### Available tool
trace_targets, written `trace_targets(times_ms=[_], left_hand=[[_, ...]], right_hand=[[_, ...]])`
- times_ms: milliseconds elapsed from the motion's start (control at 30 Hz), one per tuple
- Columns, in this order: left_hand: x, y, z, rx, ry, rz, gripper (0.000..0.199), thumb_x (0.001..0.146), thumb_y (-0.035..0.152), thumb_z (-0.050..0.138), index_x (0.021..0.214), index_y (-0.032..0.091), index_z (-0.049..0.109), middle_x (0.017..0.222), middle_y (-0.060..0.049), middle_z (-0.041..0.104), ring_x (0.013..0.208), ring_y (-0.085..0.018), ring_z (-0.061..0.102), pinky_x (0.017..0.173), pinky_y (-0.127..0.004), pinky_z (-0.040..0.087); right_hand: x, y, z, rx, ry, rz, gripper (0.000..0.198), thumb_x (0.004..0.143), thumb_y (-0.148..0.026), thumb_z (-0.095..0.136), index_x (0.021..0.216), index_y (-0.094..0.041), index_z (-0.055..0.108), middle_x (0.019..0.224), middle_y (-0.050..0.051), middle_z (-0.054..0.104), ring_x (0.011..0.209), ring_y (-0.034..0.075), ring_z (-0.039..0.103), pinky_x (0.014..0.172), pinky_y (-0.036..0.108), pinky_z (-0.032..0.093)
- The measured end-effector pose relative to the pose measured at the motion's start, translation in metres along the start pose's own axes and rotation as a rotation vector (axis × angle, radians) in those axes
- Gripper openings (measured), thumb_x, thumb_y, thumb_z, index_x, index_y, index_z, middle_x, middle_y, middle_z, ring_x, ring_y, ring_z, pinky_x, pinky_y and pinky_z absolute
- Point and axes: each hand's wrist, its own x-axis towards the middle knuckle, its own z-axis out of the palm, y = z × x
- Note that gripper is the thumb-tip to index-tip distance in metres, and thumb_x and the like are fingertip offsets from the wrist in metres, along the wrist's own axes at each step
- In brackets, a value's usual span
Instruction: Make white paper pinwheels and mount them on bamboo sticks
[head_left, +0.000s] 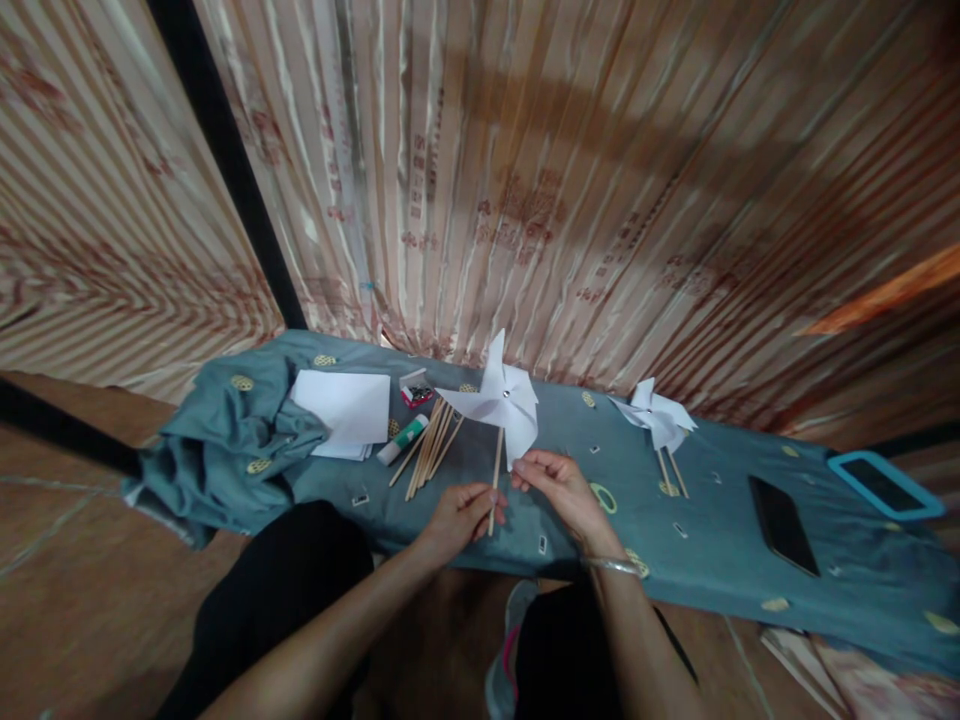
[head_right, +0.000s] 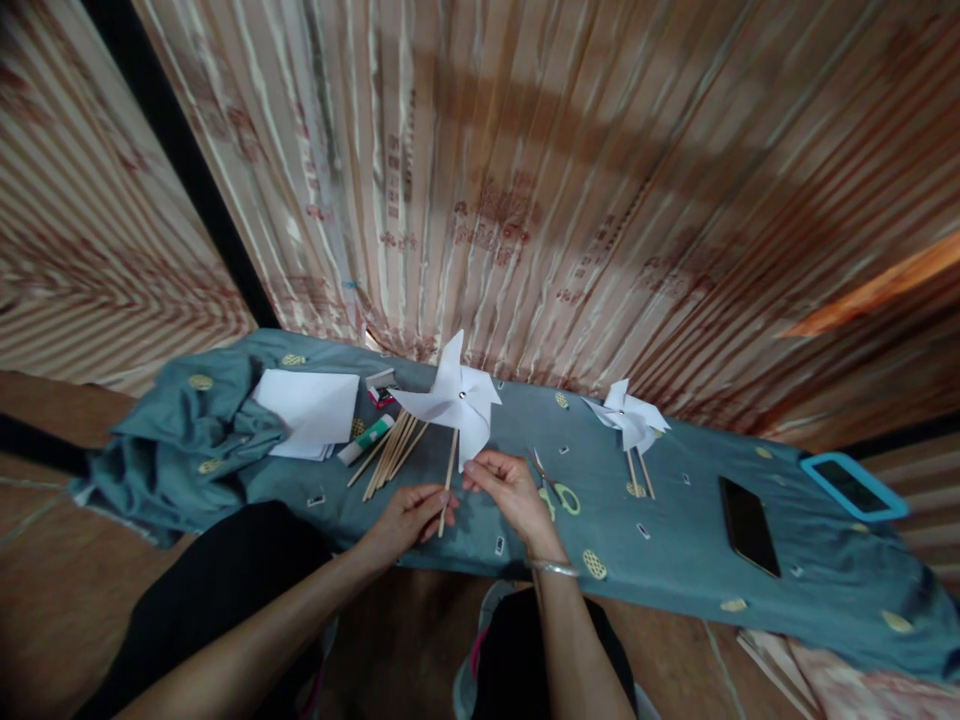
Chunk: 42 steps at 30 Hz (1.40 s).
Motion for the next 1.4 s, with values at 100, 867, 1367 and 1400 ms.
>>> trace_targets(times_ms=[100, 867, 1367, 1400], left_hand=[[0.000, -0.002, 0.001, 0.002, 0.000, -0.008, 0.055, 0.067, 0.068, 0.062, 0.072, 0.013, 0.062, 0.058, 0.001, 0.059, 0.038, -0.004, 0.032, 0.041, -0.022, 0.021], [-0.016, 0.002, 0.005, -0.048, -0.208, -0.113, 0.049, 0.070, 0.061, 0.066, 0.074, 0.011, 0.066, 0.061, 0.000, 0.061, 0.041, -0.003, 0.033, 0.045, -0.023, 0.019], [-0.010, -0.003, -0.003, -0.050, -0.161, -0.088, 0.050, 0.068, 0.062, 0.068, 0.073, 0.012, 0.066, 0.058, 0.001, 0.060, 0.040, -0.004, 0.034, 0.043, -0.023, 0.021], [-0.009, -0.004, -0.003, -0.053, -0.154, -0.085, 0.051, 0.067, 0.062, 0.068, 0.073, 0.012, 0.066, 0.058, 0.001, 0.060, 0.039, -0.004, 0.034, 0.042, -0.023, 0.020]], right_hand=[[0.001, -0.001, 0.004, -0.025, -0.010, 0.013, 0.034, 0.066, -0.054, 0.073, 0.064, -0.020, 0.067, 0.058, -0.001, 0.064, 0.054, 0.012, 0.053, 0.059, 0.026, 0.042], [0.032, 0.025, -0.056, 0.073, 0.551, -0.122, 0.045, 0.067, -0.050, 0.072, 0.103, -0.023, 0.070, 0.114, 0.007, 0.071, 0.108, 0.024, 0.062, 0.095, 0.038, 0.046], [0.029, 0.023, -0.049, 0.210, 0.474, -0.058, 0.039, 0.056, -0.051, 0.081, 0.083, -0.024, 0.075, 0.077, -0.001, 0.074, 0.066, 0.014, 0.062, 0.064, 0.026, 0.048], [0.027, 0.022, -0.047, 0.207, 0.472, -0.060, 0.038, 0.056, -0.052, 0.081, 0.081, -0.024, 0.075, 0.072, -0.002, 0.072, 0.062, 0.013, 0.060, 0.063, 0.025, 0.046]])
